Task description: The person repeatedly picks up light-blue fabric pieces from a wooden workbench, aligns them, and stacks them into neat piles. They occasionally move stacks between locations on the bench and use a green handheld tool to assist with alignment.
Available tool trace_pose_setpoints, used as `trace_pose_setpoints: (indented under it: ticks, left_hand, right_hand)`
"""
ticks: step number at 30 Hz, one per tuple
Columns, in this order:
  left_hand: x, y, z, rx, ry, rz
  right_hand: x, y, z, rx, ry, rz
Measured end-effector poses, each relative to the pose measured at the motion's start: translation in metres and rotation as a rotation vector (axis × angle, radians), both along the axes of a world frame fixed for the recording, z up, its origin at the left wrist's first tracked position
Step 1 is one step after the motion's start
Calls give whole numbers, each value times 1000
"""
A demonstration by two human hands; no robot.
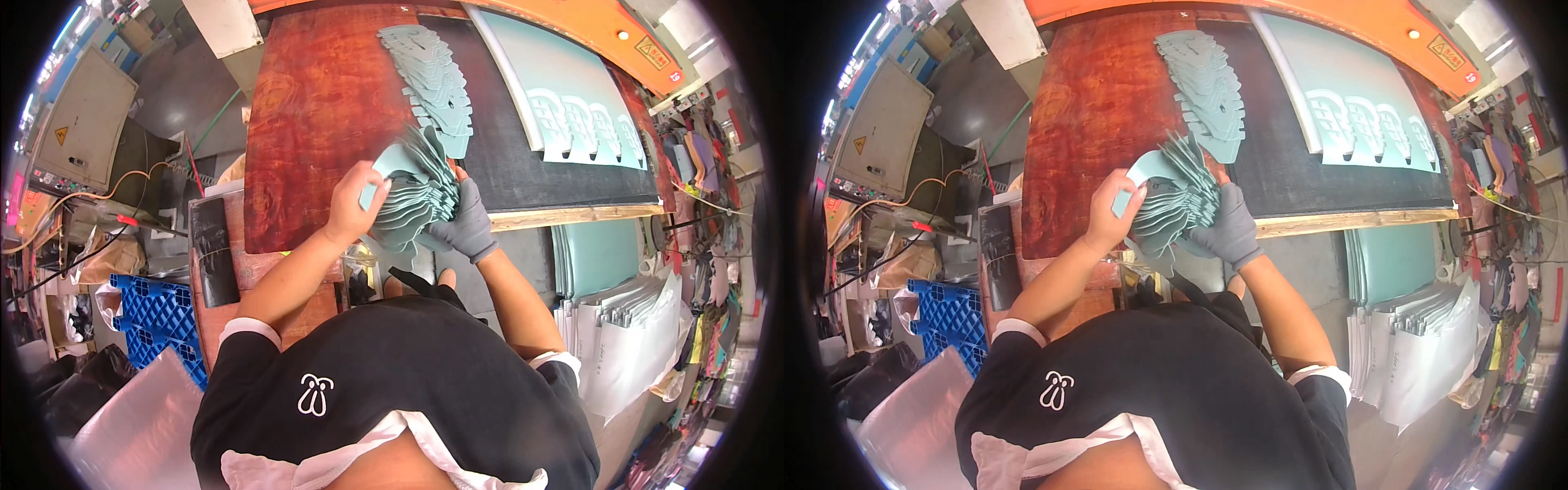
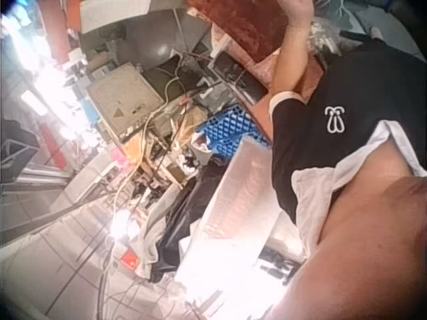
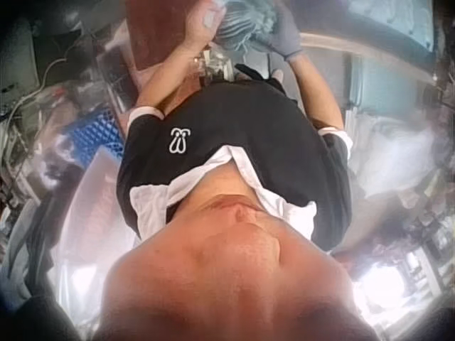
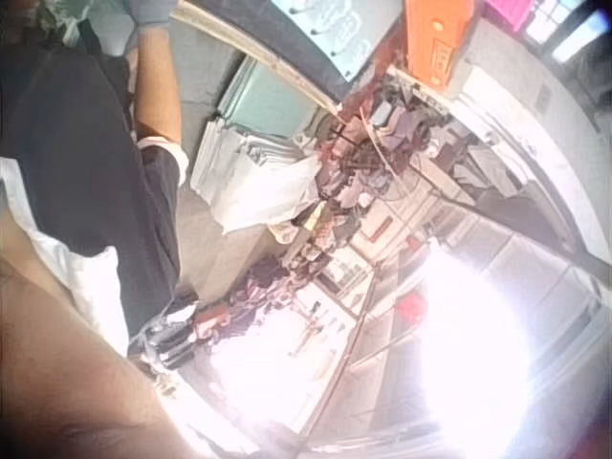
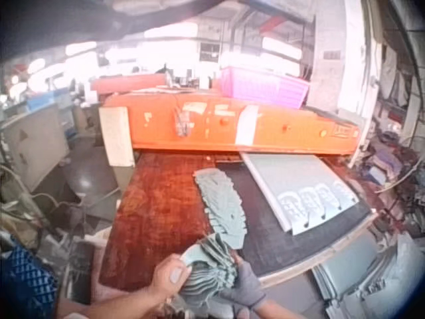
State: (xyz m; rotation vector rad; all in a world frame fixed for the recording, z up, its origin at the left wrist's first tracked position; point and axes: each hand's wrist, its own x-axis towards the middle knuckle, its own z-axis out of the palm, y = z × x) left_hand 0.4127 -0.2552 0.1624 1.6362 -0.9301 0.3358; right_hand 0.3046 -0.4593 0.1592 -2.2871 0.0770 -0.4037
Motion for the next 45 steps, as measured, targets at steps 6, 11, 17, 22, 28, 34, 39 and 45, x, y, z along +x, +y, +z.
trace_pose_setpoints:
  ticks: [6, 11, 17, 22, 28, 34, 39, 45]
  left_hand:
    - [-18, 13, 0, -247, 473, -412]
    - [6, 30, 8, -284, 935, -621]
    - [37, 23, 26, 91, 863, -625]
    - [52, 9, 31, 373, 72, -345]
    - [47, 15, 31, 763, 310, -281]
    - [57, 30, 41, 637, 424, -311]
    - [66, 0, 37, 670, 25, -216]
    - [58, -18, 31, 522, 115, -55]
  right_hand:
    - [1, -2, -4, 26, -15, 20]
    - [0, -5, -5, 17, 24, 19]
    - [0, -5, -5, 8, 71, 1]
    - [1, -4, -5, -7, -15, 2]
    - [2, -4, -2, -39, 58, -17]
    - [0, 0, 7, -129, 25, -21]
    - [0, 3, 13, -215, -49, 12]
    - [-1, 3, 14, -197, -115, -6]
